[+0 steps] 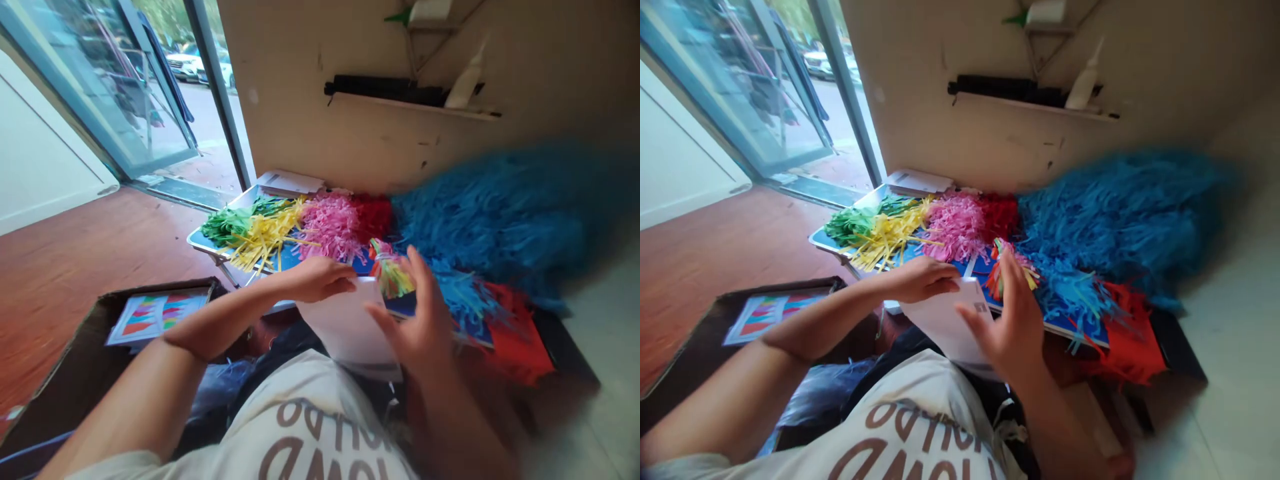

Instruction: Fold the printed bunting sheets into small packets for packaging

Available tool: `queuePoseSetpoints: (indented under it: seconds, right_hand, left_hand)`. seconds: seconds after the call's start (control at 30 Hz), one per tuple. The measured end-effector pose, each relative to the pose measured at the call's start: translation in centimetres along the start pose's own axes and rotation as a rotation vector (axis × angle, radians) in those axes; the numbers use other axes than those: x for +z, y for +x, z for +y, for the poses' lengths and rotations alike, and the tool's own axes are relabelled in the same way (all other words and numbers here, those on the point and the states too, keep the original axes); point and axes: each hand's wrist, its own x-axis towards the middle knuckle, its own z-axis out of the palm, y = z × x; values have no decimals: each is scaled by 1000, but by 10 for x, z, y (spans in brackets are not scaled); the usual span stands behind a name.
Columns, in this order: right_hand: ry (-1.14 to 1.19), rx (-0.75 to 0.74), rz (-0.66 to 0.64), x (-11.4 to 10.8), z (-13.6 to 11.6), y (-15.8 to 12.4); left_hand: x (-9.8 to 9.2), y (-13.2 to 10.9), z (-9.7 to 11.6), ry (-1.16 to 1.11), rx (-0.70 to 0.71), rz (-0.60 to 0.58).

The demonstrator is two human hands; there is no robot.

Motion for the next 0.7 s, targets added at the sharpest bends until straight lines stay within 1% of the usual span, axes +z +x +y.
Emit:
queuePoseSetpoints:
  seconds: [0.03, 0.07, 0.1, 0.13, 0.17, 0.2, 0.23, 0.27, 0.3, 0.33, 0.37, 0.4, 0.47, 0.57, 0.67, 0.7]
  right_hand:
    - [18, 37, -45, 1, 9, 17]
    - [38, 82, -119, 4, 20, 31]
    - [49, 124, -168, 6, 32, 42]
    - [53, 161, -176, 7, 45, 48]
    - [63, 202, -138, 5, 57, 50]
    - [84, 251, -54, 2, 68, 49]
    - [121, 308, 54, -3, 78, 45]
    - [171, 368, 167, -8, 86, 39]
    - [227, 421, 274, -13, 93, 33]
    - [277, 460, 363, -16, 98, 27]
    - [311, 482, 430, -18, 101, 21]
    - [332, 489, 475, -18, 104, 16]
    - [336, 484, 537, -15, 105, 9]
    - [286, 473, 610, -8, 104, 4]
    - [228, 460, 683, -7, 103, -1]
    - [196, 444, 685, -8, 103, -4]
  left_hand:
    - [-2, 12, 5, -21, 14, -63]
    - [-1, 22, 8, -46, 13, -118]
    - [1, 30, 10, -84, 0, -148]
    - [4, 35, 11, -137, -24, -148]
    - [9, 35, 10, -212, -50, -110]
    - [16, 32, 8, -308, -71, -26]
    - [25, 26, 5, -409, -87, 110]
    - [36, 18, 1, -519, -82, 272]
    - [49, 10, -3, -578, -50, 432]
    - [63, 2, -6, -553, -18, 523]
    - [76, -5, -8, -482, -2, 595]
    - [87, -10, -9, -416, 6, 648]
    - [101, -14, -7, -258, 23, 699]
    - [103, -11, -4, -81, 37, 702]
    - [101, -10, -4, -33, 58, 732]
    - [101, -12, -5, -34, 81, 750]
